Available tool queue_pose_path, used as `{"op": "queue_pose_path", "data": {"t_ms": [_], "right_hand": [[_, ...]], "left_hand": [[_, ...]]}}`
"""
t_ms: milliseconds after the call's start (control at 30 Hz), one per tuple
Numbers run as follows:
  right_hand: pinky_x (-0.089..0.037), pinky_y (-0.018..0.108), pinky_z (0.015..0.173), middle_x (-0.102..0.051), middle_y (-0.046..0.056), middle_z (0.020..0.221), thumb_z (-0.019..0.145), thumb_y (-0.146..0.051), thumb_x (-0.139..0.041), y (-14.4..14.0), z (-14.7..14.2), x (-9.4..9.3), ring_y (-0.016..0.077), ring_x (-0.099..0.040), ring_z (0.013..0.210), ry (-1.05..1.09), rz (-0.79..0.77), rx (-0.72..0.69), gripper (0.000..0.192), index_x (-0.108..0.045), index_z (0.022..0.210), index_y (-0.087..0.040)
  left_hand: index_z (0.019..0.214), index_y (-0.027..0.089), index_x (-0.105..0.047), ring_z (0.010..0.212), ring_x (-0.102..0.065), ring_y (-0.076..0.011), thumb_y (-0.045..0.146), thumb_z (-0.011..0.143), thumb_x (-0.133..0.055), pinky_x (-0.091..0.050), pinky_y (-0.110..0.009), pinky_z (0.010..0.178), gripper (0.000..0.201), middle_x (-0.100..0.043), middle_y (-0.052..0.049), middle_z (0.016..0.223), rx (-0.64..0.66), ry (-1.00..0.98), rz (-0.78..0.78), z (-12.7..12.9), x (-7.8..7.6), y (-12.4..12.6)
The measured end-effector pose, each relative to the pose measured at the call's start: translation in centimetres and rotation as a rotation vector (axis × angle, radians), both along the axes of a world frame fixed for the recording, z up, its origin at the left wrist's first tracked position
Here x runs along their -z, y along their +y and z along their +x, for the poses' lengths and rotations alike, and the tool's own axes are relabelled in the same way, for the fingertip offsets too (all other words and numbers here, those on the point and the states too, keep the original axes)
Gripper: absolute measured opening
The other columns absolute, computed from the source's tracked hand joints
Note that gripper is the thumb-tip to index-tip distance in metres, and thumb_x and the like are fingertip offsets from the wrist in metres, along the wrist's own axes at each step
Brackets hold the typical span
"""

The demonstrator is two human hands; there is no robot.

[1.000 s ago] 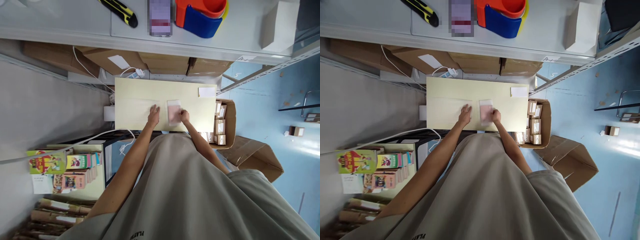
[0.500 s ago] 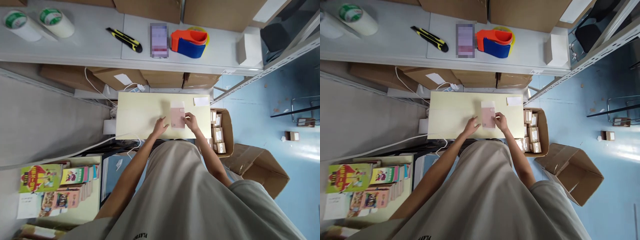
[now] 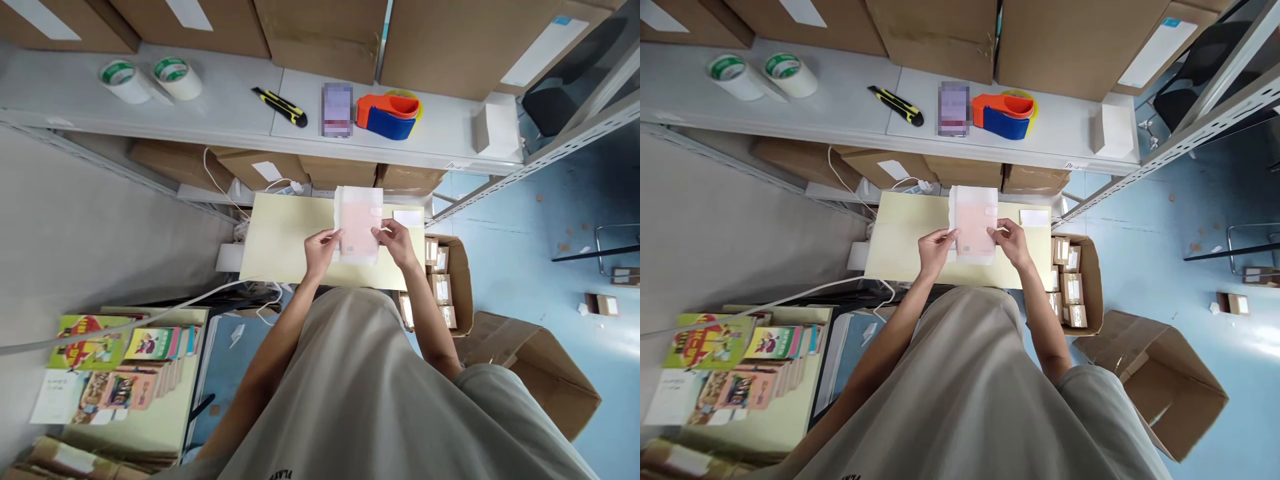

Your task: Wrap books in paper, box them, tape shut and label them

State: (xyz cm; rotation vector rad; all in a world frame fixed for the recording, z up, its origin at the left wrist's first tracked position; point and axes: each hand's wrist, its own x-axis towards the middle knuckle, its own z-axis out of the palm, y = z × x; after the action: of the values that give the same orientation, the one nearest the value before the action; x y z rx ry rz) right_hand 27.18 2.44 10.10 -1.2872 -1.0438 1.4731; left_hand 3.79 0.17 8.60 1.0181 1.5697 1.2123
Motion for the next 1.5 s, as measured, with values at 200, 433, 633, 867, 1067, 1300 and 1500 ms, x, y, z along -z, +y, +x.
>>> {"op": "queue_pose_path", "data": {"t_ms": [200,433,633,867,1067,1300,1500], "right_hand": [[-0.063,0.033,0.07,-0.073,-0.001,0.089,0.07,-0.078,-0.099,0.2,-0.7,0.7,0.0169,-0.067,0.076,0.005,0.014,0.017,0.065,-0.071,0.097,-0.026],[-0.066,0.038,0.077,-0.081,0.005,0.101,0.08,-0.081,-0.088,0.4,-1.2,2.3,0.0228,-0.076,0.085,-0.176,0.082,0.046,0.061,-0.073,0.102,-0.026],[-0.072,0.048,0.098,-0.087,0.015,0.13,0.093,-0.078,-0.079,-0.8,-5.1,1.1,0.0333,-0.085,0.116,-0.251,0.119,0.134,0.059,-0.083,0.117,-0.024],[-0.071,0.043,0.1,-0.09,0.006,0.106,0.078,-0.082,-0.092,-0.7,-8.3,-0.1,0.0305,-0.084,0.107,-0.021,0.051,0.146,0.067,-0.09,0.105,-0.02],[-0.065,0.032,0.075,-0.077,-0.001,0.078,0.069,-0.083,-0.099,0.9,-4.6,0.2,0.0174,-0.069,0.076,0.078,-0.002,0.074,0.063,-0.084,0.082,-0.024],[-0.058,0.032,0.068,-0.074,-0.002,0.071,0.066,-0.071,-0.108,1.2,-2.9,0.6,0.0186,-0.067,0.071,0.245,-0.11,-0.055,0.051,-0.081,0.076,-0.028],[-0.056,0.029,0.064,-0.07,-0.004,0.065,0.06,-0.071,-0.111,1.0,-4.6,0.5,0.0155,-0.061,0.065,0.311,-0.123,-0.064,0.053,-0.083,0.075,-0.028]], "left_hand": [[0.087,0.021,-0.083,0.08,-0.078,-0.0223,0.06,0.085,-0.091,-0.063,-0.032,0.075,0.04,-0.083,-0.004,0.081,-0.011,-0.055,0.048,-0.1,0.1,0.1],[0.083,0.022,-0.075,0.08,-0.079,-0.0211,0.045,0.087,-0.09,-0.064,-0.033,0.078,0.028,-0.084,-0.004,0.084,-0.049,-0.027,0.051,0.4,0.3,0.6],[0.097,0.023,-0.082,0.09,-0.084,-0.021,0.03,0.1,-0.08,-0.068,-0.034,0.09,0.008,-0.089,-0.005,0.1,-0.011,0.242,0.222,1.3,-0.1,0.5],[0.101,0.027,-0.084,0.115,-0.086,-0.025,0.033,0.112,-0.072,-0.068,-0.038,0.104,0.017,-0.088,-0.009,0.121,0.099,0.529,0.467,2.2,-0.3,-0.5],[0.138,0.025,-0.082,0.126,-0.083,-0.0292,0.055,0.105,-0.083,-0.07,-0.044,0.107,0.044,-0.084,-0.012,0.14,0.073,0.134,0.347,0.8,-2.6,-0.8],[0.124,0.02,-0.083,0.1,-0.083,-0.0241,0.061,0.085,-0.101,-0.068,-0.038,0.094,0.06,-0.087,-0.008,0.104,0.102,-0.254,0.146,-4.2,-3.7,0.8],[0.12,0.022,-0.081,0.093,-0.082,-0.0215,0.062,0.084,-0.101,-0.068,-0.035,0.09,0.058,-0.085,-0.005,0.097,0.093,-0.292,0.119,-5.4,-3.2,0.5]]}}
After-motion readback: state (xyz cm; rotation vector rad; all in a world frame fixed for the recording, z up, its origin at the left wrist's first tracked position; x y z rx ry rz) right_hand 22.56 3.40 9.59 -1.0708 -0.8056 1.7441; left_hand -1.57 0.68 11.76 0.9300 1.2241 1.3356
